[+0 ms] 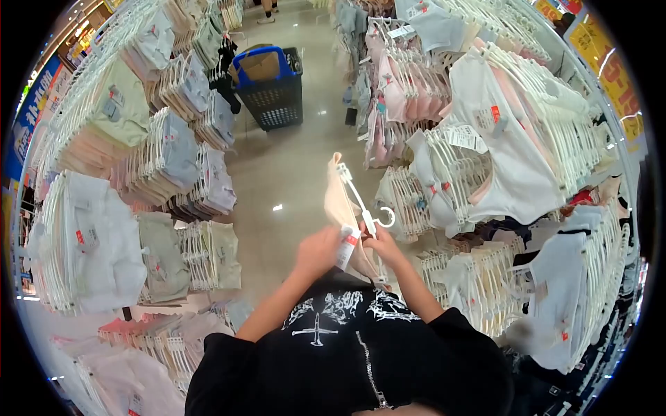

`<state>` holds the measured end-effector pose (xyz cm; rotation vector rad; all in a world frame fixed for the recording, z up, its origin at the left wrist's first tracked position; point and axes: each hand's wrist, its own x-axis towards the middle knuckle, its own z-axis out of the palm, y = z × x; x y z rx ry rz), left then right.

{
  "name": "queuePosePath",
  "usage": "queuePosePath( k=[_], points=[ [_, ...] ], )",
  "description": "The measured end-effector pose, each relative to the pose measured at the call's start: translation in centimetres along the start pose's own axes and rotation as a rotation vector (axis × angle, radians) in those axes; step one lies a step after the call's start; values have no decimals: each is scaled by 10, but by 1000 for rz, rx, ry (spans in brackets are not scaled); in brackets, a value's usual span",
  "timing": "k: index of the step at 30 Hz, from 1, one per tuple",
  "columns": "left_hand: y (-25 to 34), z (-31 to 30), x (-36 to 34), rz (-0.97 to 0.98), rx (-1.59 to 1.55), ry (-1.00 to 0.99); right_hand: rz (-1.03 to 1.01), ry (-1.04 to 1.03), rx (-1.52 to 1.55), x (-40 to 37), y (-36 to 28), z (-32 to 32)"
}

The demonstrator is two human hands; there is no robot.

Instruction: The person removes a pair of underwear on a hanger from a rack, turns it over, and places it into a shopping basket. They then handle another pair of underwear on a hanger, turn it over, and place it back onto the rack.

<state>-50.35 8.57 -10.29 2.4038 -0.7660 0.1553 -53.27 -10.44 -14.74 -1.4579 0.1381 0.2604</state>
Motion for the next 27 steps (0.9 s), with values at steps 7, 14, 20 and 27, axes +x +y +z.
queuePosePath(
  k=[7, 14, 20, 27],
  points=[
    [-9, -1, 52, -24, 50, -53, 79, 53, 155, 49, 5, -25],
    [-45, 13, 103, 9, -84, -92, 79, 82, 293, 83, -26, -29],
    [-93, 11, 172, 113, -120, -165, 63, 184, 277, 138, -72, -20],
    [-171, -10, 240, 143, -236, -164, 138, 75, 133, 235, -107, -17]
  ],
)
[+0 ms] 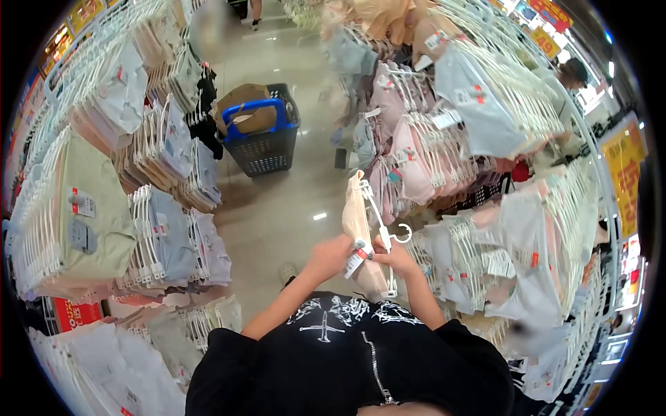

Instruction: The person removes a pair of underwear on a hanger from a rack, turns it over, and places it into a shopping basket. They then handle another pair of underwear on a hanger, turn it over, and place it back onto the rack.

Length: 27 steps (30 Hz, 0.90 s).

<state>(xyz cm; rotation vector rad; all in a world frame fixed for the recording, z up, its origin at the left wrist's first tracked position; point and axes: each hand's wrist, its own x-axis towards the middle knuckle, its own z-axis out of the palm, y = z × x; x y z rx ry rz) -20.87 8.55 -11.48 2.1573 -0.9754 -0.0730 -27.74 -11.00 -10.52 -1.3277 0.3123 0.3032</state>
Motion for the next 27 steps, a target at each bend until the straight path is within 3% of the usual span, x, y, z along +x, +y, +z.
queuePosePath(
  k=[5, 9, 10, 14, 19, 20, 23, 24, 26, 27],
  points=[
    [-61, -47, 10, -32, -42, 38, 90, -196, 4, 73, -15, 33],
    [-97, -78, 20, -49, -40, 44, 205, -140, -219, 120, -21, 60],
    [-105, -84, 22, -64, -28, 49, 128, -157, -288, 133, -22, 65],
    [-130, -102, 39, -131, -78, 104, 201, -128, -293, 174, -33, 65],
    [-172, -107, 57, -272, -361, 235, 93, -2, 158, 209, -80, 59],
    [-179, -110, 63, -312, -438, 255, 63, -33, 369, 213, -92, 60],
    [-230, -91, 70, -573, -465, 62, 52, -163, 530, 248, -92, 18],
    [-244, -86, 78, -653, -496, -1, 60, -123, 558, 252, -108, 23],
    [-270, -68, 96, -684, -680, -65, -36, -211, 675, 273, -119, 11],
    [-277, -65, 109, -695, -771, -101, -38, -159, 725, 281, -124, 7]
  ],
)
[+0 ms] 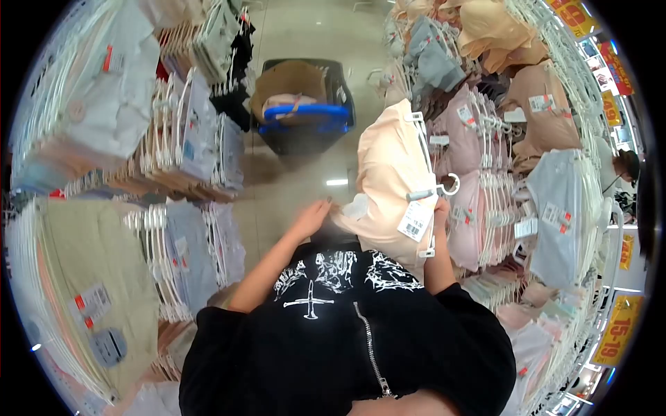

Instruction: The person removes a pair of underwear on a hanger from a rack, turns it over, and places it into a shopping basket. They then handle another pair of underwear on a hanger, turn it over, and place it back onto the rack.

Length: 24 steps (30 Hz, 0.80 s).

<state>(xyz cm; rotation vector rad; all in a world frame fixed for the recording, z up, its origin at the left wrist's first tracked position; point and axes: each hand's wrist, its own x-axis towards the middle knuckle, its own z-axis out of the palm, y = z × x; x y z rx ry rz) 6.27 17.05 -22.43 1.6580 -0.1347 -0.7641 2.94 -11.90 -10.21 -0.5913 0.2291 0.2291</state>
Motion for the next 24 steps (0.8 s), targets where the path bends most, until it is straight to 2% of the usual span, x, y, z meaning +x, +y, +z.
queuePosePath(
  k=[3, 4, 5, 6, 7, 9, 12, 15, 16, 20, 22, 24],
  points=[
    [58, 3, 32, -120, -346, -70, -57, 59, 33, 27, -20, -6],
    [66, 2, 47, -123, -336, -101, -54, 126, -15, 34, -27, -4],
    [70, 2, 66, -124, -325, -132, -54, 193, -62, 43, -33, 0],
    [58, 7, 98, -17, -455, -179, -60, 307, -160, 53, -40, 12],
    [72, 3, 110, -122, -574, -281, -15, 110, 48, 65, -44, 7],
    [92, 5, 136, 2, -691, -301, 120, 17, 35, 77, -60, 10],
    [146, -1, 146, -107, -1098, -415, 112, 50, -29, 96, -63, 3],
    [160, -16, 157, -76, -1082, -372, 62, 143, -115, 107, -62, -5],
    [178, -20, 152, -90, -1016, -275, 44, 170, -143, 113, -63, -7],
    [169, -38, 173, -154, -562, -402, -3, 255, -217, 131, -66, -11],
    [183, -42, 179, -224, -345, -480, -1, 305, -212, 136, -63, -12],
    [193, -45, 187, -238, -323, -460, -47, 388, -218, 141, -62, 9]
  ],
)
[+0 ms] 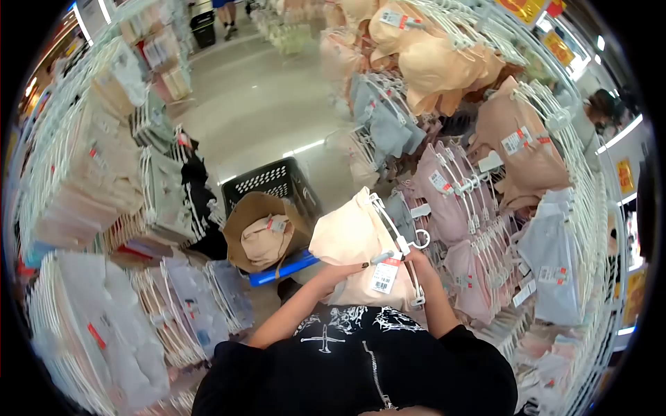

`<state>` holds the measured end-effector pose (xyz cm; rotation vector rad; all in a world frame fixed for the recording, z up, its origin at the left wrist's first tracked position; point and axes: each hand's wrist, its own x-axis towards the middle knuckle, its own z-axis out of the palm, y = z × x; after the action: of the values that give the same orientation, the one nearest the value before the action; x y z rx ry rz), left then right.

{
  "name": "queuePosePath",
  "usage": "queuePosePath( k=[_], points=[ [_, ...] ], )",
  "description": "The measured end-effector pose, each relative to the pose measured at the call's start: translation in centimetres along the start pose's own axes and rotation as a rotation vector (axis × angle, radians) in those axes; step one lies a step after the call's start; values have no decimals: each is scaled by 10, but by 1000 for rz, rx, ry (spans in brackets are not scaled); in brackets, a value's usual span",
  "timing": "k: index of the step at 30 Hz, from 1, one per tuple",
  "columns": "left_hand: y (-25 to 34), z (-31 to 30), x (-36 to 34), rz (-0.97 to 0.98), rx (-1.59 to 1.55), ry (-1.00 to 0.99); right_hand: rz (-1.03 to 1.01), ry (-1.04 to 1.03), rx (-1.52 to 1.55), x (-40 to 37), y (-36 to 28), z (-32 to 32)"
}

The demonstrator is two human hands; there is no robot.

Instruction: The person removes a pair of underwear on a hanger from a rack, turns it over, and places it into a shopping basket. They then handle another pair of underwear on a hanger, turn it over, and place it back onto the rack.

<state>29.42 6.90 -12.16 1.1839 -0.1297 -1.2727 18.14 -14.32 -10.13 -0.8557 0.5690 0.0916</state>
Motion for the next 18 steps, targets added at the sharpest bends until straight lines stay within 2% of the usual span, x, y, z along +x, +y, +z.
queuePosePath(
  k=[4, 9, 13, 14, 18],
  points=[
    [36, -34, 16, 143, 25, -61, -173, 100, 6, 6, 11, 35],
    [56, -78, 19, 104, -123, -87, -165, 104, -123, 17, 33, 74],
    [92, -77, -7, 14, -376, -72, -162, 189, -148, 27, 53, 82],
    [93, -80, -7, -37, -388, -85, -165, 219, -158, 28, 60, 78],
    [62, -101, 13, -23, -366, -153, -206, 348, -202, 24, 68, 94]
  ],
)
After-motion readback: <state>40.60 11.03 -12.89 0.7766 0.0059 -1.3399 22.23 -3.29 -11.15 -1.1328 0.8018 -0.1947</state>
